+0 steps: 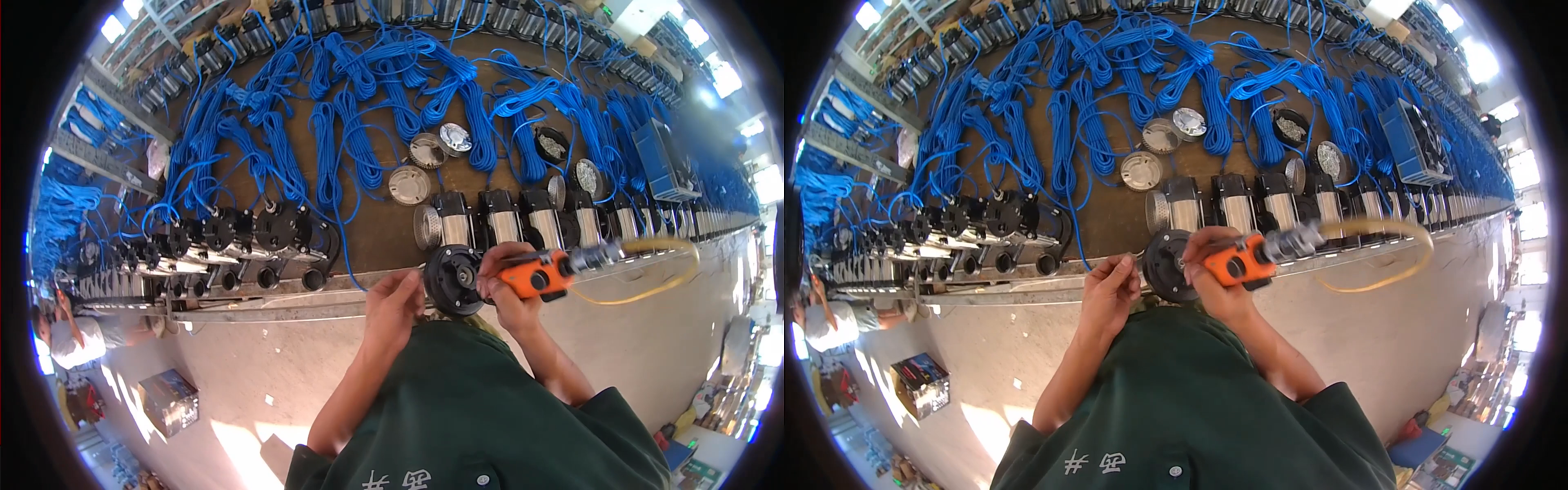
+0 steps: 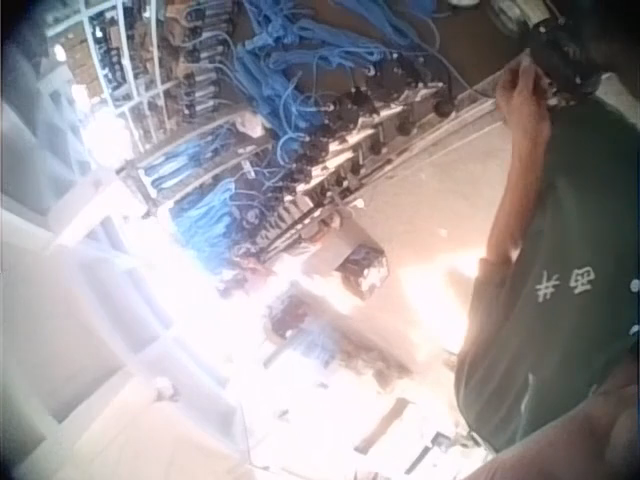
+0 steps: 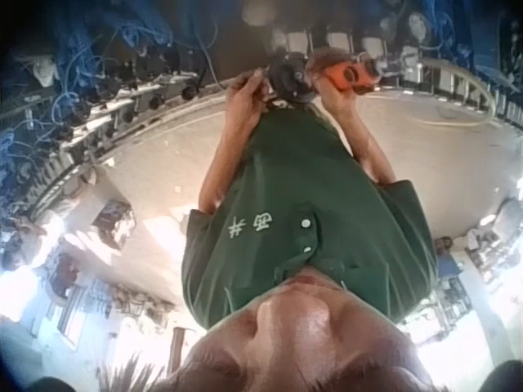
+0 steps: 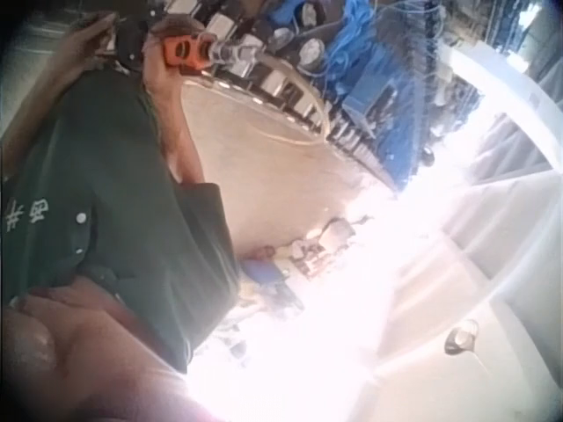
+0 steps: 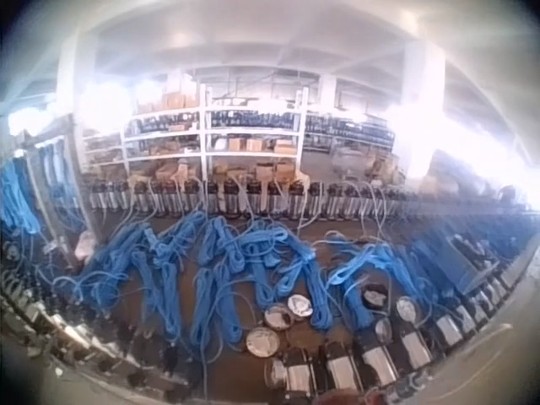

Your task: The person uses a pneumatic screwdriver to fasten metal plates and components onto a series of water pumps on a factory assembly line, taking screws from a small container.

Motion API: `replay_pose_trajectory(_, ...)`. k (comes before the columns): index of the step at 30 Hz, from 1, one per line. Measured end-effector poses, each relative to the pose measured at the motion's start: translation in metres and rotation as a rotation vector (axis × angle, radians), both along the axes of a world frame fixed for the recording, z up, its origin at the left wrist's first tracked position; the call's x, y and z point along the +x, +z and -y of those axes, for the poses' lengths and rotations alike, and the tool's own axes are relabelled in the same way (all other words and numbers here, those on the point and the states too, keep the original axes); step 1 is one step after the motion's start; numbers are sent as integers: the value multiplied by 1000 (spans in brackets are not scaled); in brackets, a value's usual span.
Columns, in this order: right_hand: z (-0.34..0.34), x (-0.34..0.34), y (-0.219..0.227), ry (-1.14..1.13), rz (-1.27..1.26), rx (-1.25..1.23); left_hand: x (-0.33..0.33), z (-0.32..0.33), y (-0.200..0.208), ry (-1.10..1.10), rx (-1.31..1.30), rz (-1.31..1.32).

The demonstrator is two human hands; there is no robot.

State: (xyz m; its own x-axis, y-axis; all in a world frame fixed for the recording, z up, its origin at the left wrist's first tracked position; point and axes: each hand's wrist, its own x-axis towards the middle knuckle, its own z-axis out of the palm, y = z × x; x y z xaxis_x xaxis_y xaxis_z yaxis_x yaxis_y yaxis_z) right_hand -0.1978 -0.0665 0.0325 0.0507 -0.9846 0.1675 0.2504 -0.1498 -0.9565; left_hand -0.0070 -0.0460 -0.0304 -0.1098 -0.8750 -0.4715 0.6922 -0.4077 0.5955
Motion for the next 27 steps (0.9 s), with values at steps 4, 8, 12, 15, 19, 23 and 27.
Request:
replay_pose_trajectory(4,9,-14,0,37,66,40,-14,26,12,1,13,44)
replay_pose_trajectory(8,18,-16,4,-36,370,-30,-20,26,12,-87,-5,55)
replay_pose_trajectory(12,37,0,11,-119,543,-30,-13,22,8,-130,-9,71)
replay_pose_trajectory(15,43,4,9,-94,618,-8,-14,20,12,-169,-21,110)
replay_pose_trajectory(19,48,4,4,-63,618,-9,-17,17,15,-180,-33,120)
replay_pose_trajectory(23,50,-1,7,-55,658,22,-26,18,20,-112,-17,105)
replay_pose_trajectory(27,52,-2,14,-62,695,23,-28,20,26,-104,-44,132)
